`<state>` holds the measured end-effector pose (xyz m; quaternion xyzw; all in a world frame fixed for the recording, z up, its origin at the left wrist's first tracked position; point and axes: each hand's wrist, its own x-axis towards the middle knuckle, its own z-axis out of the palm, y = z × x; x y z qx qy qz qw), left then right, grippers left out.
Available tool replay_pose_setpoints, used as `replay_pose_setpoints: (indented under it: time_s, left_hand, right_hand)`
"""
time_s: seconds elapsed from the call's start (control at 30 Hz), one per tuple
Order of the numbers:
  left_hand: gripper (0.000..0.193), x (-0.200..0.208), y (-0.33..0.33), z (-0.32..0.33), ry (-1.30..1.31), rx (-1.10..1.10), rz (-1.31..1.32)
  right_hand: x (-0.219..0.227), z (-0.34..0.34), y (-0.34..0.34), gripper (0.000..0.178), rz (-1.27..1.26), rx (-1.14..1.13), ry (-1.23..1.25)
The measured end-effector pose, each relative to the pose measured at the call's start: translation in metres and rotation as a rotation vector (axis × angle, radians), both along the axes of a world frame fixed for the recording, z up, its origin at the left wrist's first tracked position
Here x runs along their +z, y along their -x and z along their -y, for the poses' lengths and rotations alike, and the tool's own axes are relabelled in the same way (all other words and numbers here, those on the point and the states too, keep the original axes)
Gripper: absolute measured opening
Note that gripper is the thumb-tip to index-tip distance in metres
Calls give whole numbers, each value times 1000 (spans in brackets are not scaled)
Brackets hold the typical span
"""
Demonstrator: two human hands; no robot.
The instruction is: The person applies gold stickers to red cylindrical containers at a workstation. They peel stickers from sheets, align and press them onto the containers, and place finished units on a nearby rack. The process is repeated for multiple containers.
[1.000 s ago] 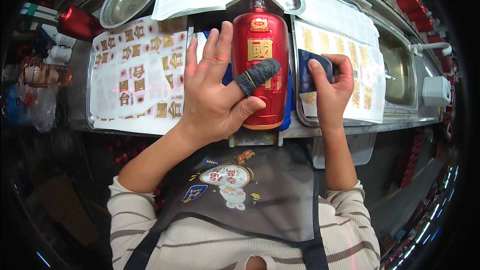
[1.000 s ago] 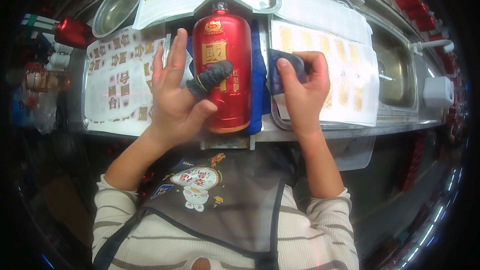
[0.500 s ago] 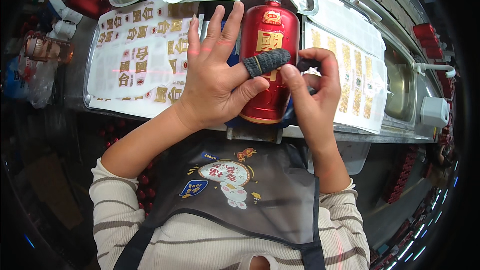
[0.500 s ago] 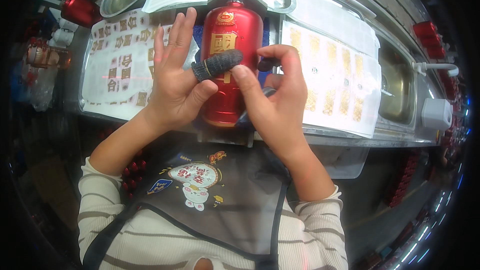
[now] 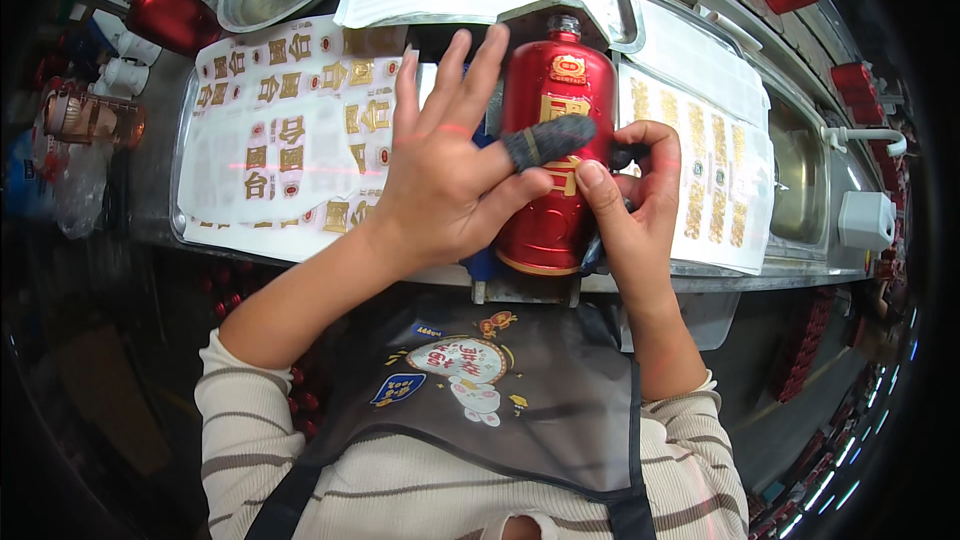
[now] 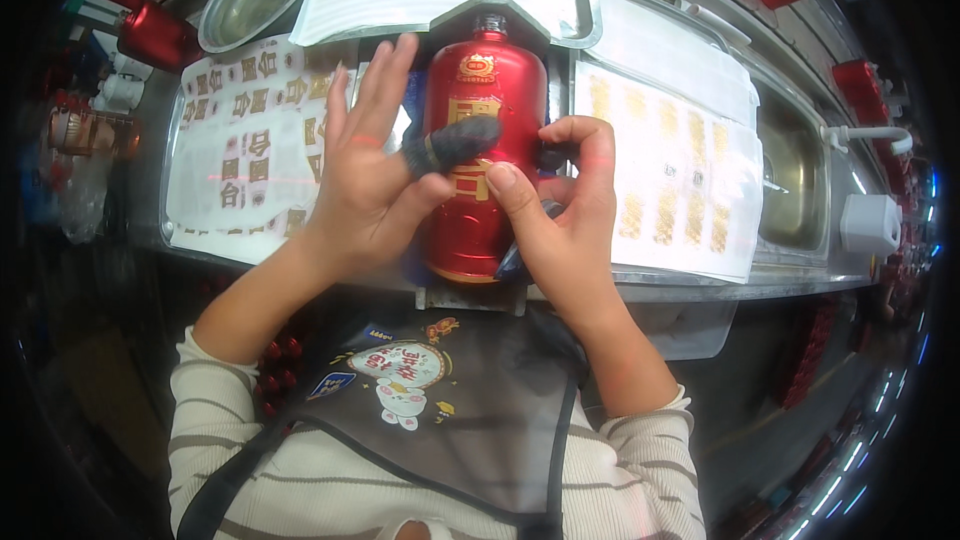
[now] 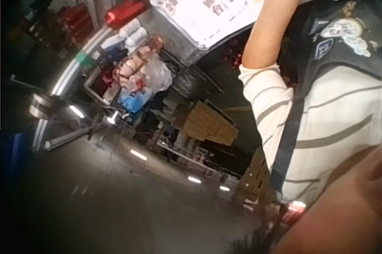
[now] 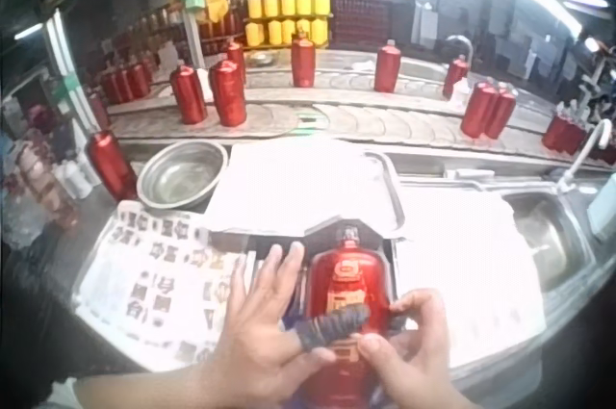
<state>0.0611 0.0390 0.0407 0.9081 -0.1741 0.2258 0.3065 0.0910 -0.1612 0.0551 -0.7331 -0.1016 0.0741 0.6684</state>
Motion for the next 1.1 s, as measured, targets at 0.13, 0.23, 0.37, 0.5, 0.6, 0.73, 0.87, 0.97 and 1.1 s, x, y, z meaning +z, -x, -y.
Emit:
replay_pose_setpoints:
  time_s: [0.13,0.23,0.37,0.5,0.6,0.73,0.87,0.97,1.1]
  left_hand:
    - [35,2,-28,-7,-39,-25,29]
    - [39,-6,-23,-10,50,-46,-46]
    - [43,-16,-4,-21,152,16,-140]
    - [45,1,-3,-14,71,26,-45]
    - [43,7,-16,-8,-11,-14,-18]
    - [43,0,-40,-15,13,12,-3]
    - [45,-5,-46,-6,168,-16,-28]
    - [45,-8,-53,-10,256,15,-103]
    - [44,-13,-48,-17,270,37,-53]
  right_hand:
    - [3,0,2,50,-27,1,-5]
    - [7,-1,1,51,-56,14,-24]
    - [4,-1,-1,51,-20,31,4]
    - [0,-1,2,50,14,4,9]
    - [2,0,1,48,-6,23,-7]
    - [4,-3,0,49,-34,27,-9]
    - [1,0,0,51,-14,7,31]
    - [-5,4,-2,50,2,12,63]
    - [-4,1,-3,50,20,44,13]
